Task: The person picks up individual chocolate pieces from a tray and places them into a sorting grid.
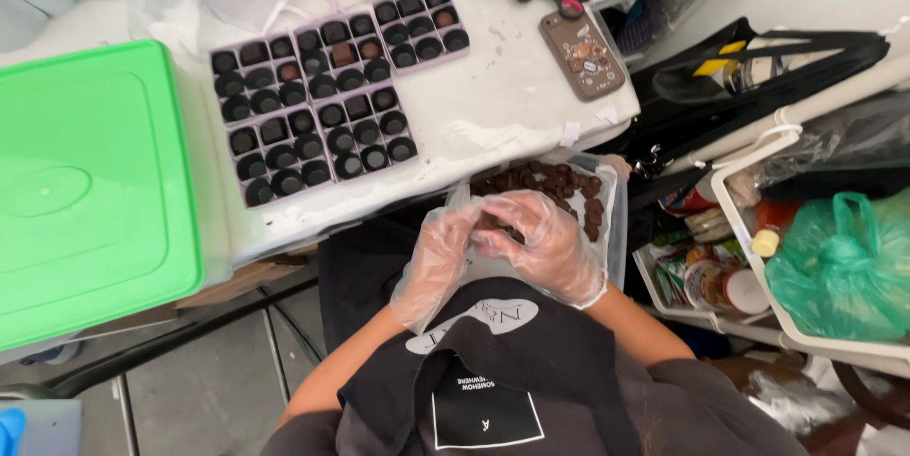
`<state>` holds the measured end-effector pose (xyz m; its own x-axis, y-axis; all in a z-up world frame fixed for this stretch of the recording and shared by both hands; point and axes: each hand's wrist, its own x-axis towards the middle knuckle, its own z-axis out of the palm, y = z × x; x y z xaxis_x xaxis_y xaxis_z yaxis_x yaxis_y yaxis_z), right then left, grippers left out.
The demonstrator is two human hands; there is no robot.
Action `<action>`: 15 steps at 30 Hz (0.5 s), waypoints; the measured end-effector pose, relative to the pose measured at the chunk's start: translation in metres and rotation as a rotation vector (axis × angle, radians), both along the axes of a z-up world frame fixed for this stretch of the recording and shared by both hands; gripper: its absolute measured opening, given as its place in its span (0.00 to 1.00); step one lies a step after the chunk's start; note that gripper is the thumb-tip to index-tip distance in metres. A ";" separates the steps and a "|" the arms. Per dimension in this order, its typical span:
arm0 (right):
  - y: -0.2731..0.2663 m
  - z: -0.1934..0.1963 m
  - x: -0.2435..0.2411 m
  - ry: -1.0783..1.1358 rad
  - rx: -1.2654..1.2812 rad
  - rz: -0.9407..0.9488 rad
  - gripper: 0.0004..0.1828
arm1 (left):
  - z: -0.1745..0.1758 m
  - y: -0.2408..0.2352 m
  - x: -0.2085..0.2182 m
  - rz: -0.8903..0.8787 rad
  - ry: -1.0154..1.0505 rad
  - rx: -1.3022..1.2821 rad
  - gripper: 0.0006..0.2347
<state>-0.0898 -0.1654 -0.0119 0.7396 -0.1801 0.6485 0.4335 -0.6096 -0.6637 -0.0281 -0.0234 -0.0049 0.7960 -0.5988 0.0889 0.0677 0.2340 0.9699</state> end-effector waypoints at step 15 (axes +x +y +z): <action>-0.100 0.085 0.232 0.563 -0.392 0.256 0.16 | -0.077 0.011 0.022 -0.172 0.355 -0.049 0.02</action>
